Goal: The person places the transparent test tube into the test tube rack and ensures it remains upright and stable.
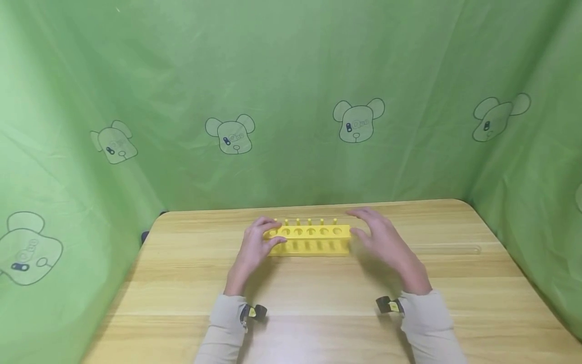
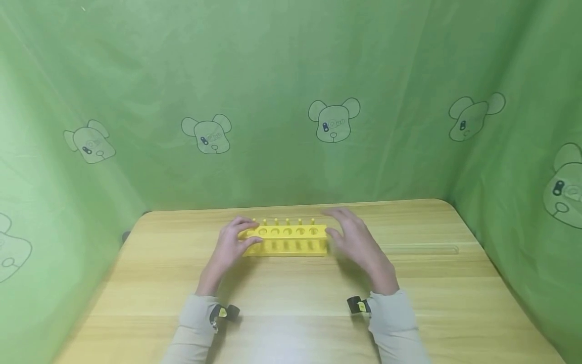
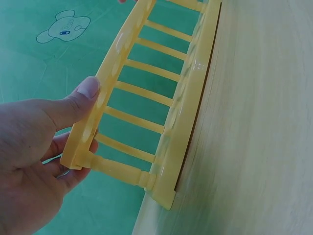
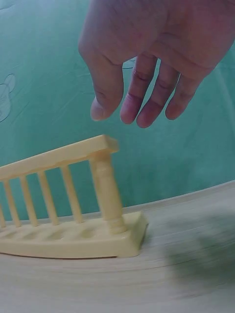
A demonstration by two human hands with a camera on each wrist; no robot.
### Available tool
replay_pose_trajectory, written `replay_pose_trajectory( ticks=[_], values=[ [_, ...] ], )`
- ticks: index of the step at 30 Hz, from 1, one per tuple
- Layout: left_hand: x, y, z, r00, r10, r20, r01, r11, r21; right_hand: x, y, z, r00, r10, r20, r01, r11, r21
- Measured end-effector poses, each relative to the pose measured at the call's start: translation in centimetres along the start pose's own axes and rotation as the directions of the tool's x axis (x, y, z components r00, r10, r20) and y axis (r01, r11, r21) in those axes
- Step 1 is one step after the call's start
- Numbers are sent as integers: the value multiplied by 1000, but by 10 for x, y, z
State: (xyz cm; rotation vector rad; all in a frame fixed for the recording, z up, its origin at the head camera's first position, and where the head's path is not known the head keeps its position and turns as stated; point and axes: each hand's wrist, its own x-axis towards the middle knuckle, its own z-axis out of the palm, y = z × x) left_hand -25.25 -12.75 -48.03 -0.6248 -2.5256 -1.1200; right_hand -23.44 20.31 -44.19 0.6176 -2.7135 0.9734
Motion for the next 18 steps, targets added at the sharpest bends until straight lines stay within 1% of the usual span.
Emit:
replay_pose_trajectory(
  ticks=[4, 11, 18],
  values=[
    [0, 0, 0, 1000, 0, 0, 0, 1000, 0, -3, 6, -8, 1000, 7, -16, -7, 1000, -10],
    [1, -2, 2, 1000, -3, -5, 3, 1000, 4, -9, 19, -21, 998, 58, -14, -58, 998, -25],
    [1, -1, 1, 1000, -8, -2, 8, 1000, -6, -17, 33, -31, 996, 74, -44, -76, 997, -27]
  ],
)
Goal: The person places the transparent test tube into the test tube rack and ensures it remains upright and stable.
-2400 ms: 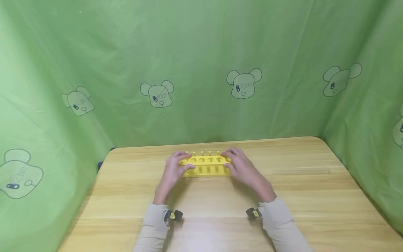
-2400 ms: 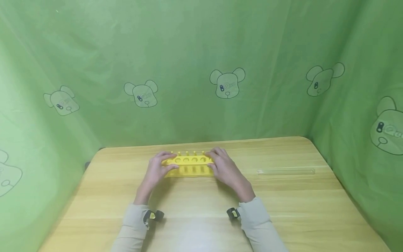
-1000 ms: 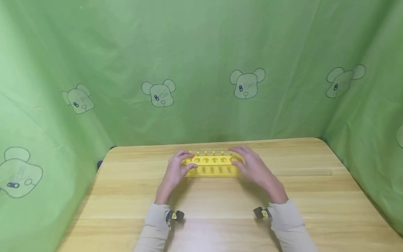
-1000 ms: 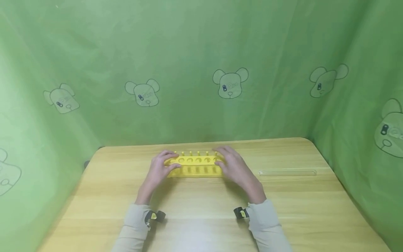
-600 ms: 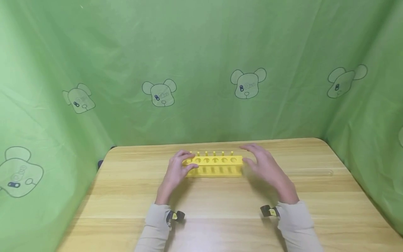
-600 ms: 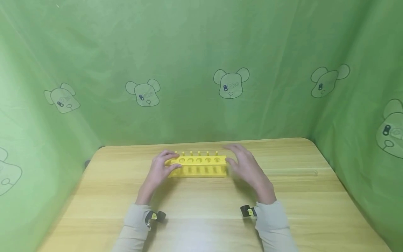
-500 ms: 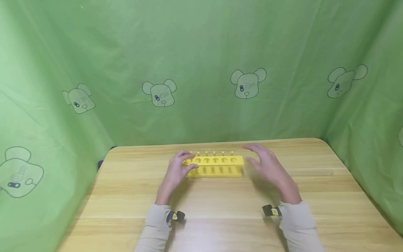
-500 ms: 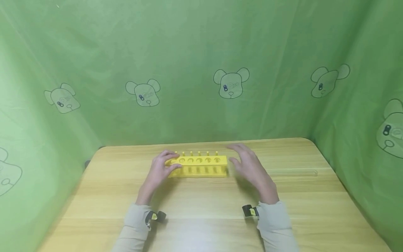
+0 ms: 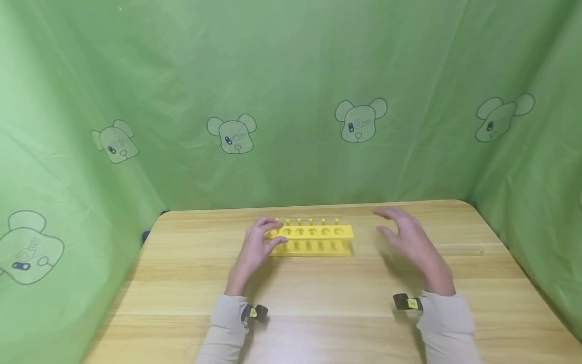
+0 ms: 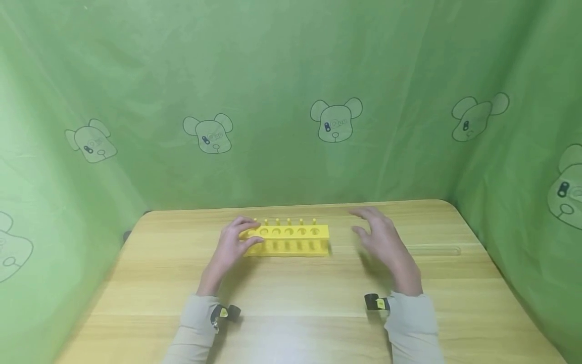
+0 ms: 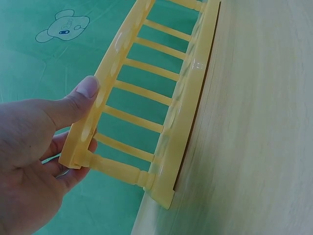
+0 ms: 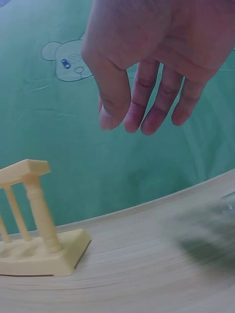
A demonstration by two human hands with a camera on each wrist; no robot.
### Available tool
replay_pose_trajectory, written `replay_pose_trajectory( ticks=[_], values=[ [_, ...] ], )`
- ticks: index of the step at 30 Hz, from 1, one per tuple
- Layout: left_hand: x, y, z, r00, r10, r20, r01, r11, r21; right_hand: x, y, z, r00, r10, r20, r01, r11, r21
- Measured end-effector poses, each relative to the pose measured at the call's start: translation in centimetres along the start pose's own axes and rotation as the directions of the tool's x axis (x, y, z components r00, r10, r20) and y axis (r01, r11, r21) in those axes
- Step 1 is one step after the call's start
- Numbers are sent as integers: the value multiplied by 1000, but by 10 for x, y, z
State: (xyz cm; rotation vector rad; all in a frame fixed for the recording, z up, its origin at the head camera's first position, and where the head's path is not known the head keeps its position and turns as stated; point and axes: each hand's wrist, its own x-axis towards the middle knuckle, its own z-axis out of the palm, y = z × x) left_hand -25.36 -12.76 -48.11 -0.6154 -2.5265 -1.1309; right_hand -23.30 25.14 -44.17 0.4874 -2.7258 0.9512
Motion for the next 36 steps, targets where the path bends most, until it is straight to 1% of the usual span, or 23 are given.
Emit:
replay_pose_trajectory(
  ticks=[9, 17, 21, 27, 32, 36],
  values=[
    [-1, 1, -1, 1000, 2, 0, -2, 1000, 2, -5, 15, -6, 999, 38, 7, -38, 999, 8],
    [-1, 1, 0, 1000, 9, -8, -9, 1000, -3, -14, 29, -17, 998, 67, 19, -67, 998, 6],
    [0, 0, 0, 1000, 8, -8, -8, 1000, 0, -19, 36, -22, 995, 95, 33, -95, 995, 9],
    [0, -1, 0, 1000, 9, -10, -9, 1000, -4, -25, 45, -29, 987, 137, 78, -138, 990, 4],
    [0, 0, 0, 1000, 2, -6, -2, 1000, -16, -29, 51, -33, 973, 189, 135, -190, 982, -5],
    [0, -1, 1, 1000, -2, -3, 2, 1000, -15, -33, 53, -37, 965, 211, 156, -211, 977, -18]
  ],
)
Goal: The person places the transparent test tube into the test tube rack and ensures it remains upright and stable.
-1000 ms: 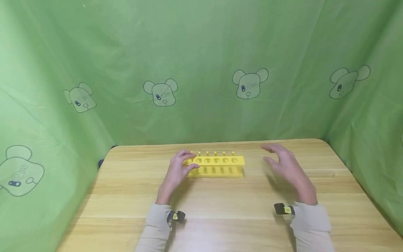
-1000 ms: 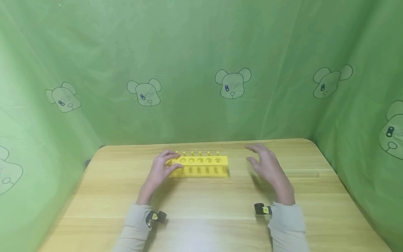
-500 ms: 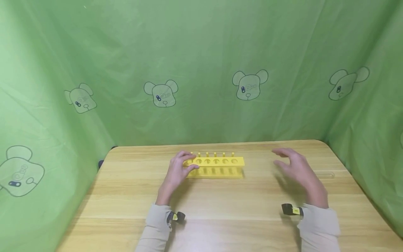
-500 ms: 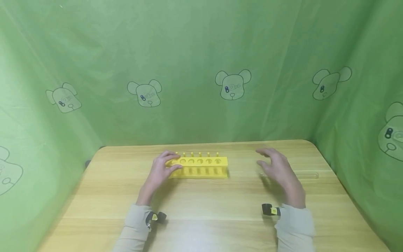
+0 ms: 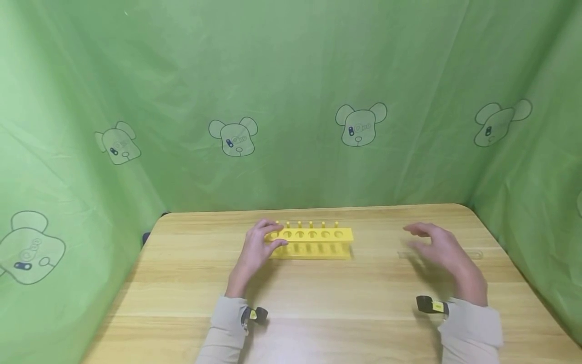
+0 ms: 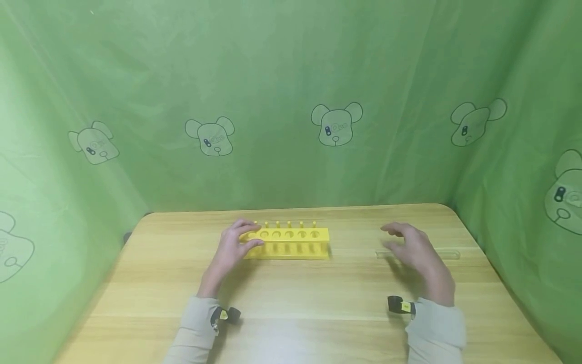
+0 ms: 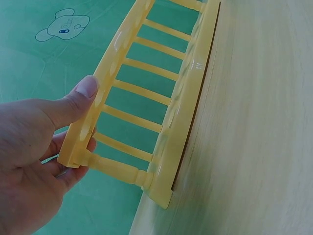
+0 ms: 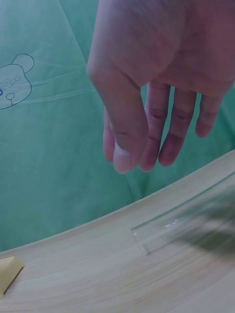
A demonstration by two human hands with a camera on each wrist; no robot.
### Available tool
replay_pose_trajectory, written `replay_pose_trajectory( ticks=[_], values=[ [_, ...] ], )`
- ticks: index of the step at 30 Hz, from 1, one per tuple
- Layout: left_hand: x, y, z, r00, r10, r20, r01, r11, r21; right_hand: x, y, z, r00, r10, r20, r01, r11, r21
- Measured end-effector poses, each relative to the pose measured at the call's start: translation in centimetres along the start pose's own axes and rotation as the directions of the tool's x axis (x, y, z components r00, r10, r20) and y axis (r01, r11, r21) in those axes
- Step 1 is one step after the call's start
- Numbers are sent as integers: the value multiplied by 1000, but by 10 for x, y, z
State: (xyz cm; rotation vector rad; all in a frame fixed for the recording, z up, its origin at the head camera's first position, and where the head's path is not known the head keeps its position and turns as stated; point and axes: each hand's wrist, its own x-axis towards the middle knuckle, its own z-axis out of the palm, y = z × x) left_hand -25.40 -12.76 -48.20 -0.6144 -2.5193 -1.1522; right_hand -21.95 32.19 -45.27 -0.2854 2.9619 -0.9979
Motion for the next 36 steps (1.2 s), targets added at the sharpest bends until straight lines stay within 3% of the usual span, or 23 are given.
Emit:
replay_pose_trajectory(
  ticks=[11, 36],
  values=[
    [1, -2, 1, 1000, 16, -8, -16, 1000, -20, -2, 9, 1, 998, 30, 61, -30, 1000, -10],
    [-2, -3, 2, 1000, 14, -20, -14, 1000, -12, 2, 27, 15, 996, 50, 71, -46, 998, -46]
  ],
)
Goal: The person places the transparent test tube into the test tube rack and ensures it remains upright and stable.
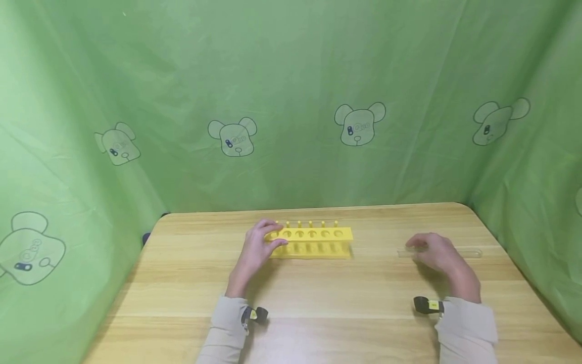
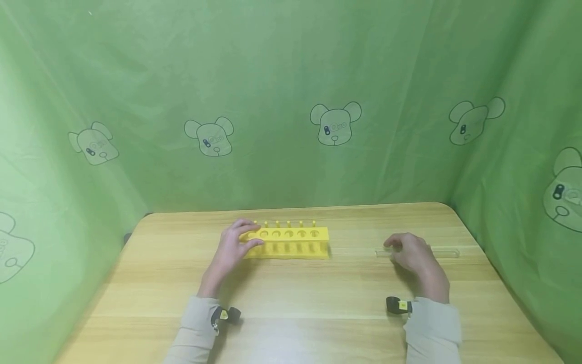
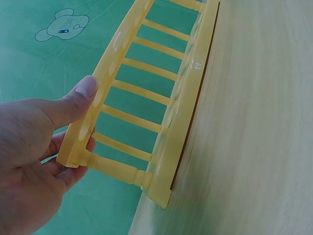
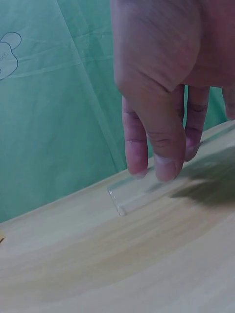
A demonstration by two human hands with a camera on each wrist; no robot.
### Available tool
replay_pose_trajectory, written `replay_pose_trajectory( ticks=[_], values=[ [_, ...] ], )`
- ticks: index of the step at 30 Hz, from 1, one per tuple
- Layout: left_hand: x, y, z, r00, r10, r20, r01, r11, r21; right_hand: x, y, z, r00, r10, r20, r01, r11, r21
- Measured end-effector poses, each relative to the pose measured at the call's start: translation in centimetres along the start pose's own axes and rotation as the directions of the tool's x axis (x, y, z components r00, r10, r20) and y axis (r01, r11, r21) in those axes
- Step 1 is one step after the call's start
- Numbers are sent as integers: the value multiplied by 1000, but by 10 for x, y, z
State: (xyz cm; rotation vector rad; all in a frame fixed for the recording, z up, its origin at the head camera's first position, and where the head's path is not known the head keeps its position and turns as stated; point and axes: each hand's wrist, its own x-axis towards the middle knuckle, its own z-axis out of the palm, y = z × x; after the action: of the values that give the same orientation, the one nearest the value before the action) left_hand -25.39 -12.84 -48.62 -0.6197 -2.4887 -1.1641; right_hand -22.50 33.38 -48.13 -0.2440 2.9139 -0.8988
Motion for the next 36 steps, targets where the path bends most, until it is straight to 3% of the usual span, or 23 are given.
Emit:
replay_pose_trajectory(
  ticks=[9, 20, 36],
  values=[
    [-1, -2, 1, 1000, -1, 0, 1, 1000, 5, 1, 6, 7, 1000, -12, -17, 12, 1000, -10],
    [-2, -3, 2, 1000, -5, 5, 5, 1000, 21, 0, 5, 10, 999, 43, -6, -43, 999, -17],
    [1, 0, 0, 1000, 6, 3, -6, 1000, 22, 1, 1, 7, 999, 18, -49, -21, 999, -47]
  ],
)
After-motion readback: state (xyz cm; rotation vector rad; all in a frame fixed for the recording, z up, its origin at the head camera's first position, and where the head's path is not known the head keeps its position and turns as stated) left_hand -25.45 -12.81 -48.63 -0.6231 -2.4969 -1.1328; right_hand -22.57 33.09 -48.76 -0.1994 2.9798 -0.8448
